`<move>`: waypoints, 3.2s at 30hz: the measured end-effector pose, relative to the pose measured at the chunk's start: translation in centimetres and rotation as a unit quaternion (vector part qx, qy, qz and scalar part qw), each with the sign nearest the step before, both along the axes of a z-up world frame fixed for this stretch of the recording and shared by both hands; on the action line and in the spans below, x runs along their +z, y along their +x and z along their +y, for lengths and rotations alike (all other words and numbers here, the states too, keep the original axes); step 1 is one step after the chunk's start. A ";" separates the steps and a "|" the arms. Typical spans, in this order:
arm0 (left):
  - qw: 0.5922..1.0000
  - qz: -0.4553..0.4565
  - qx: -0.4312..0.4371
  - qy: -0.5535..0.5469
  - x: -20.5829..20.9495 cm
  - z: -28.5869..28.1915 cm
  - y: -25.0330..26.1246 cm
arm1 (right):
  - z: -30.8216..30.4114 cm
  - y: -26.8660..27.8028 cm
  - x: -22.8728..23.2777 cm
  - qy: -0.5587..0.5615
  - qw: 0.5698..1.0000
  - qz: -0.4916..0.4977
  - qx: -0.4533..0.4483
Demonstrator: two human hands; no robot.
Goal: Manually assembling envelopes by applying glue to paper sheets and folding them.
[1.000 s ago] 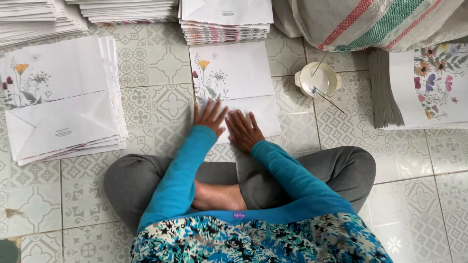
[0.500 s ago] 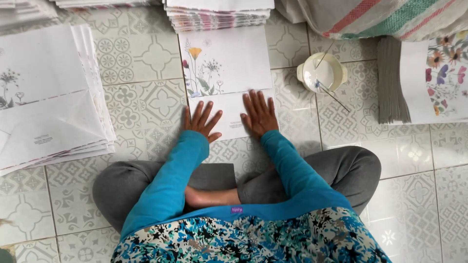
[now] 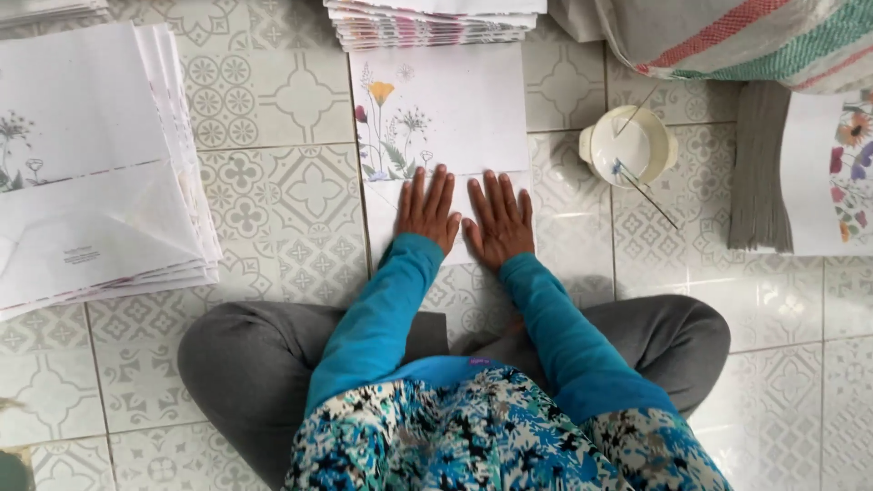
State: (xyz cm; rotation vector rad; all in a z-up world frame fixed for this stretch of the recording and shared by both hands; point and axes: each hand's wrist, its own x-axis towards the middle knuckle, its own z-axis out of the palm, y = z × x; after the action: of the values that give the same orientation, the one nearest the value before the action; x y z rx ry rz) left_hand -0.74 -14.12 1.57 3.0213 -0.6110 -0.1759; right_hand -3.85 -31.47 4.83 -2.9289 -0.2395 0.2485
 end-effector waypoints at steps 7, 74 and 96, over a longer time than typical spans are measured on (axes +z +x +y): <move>0.987 -0.046 0.153 -0.020 2.9 4.5 -1.5 | -0.2 -0.9 -1.0 -0.019 0.995 0.009 -0.093; 0.934 0.049 0.116 -0.335 6.6 16.3 16.2 | -6.1 32.9 8.1 -0.015 0.998 -0.013 -0.051; 0.703 -0.184 0.672 -0.141 4.7 56.0 -7.3 | 42.9 7.8 -0.2 0.404 0.904 0.126 -0.057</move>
State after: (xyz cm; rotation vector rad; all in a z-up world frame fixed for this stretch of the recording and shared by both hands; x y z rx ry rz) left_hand -8.01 41.85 6.24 2.3667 1.4447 0.5329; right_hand 3.94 11.44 4.62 -2.0518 -0.0943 0.3917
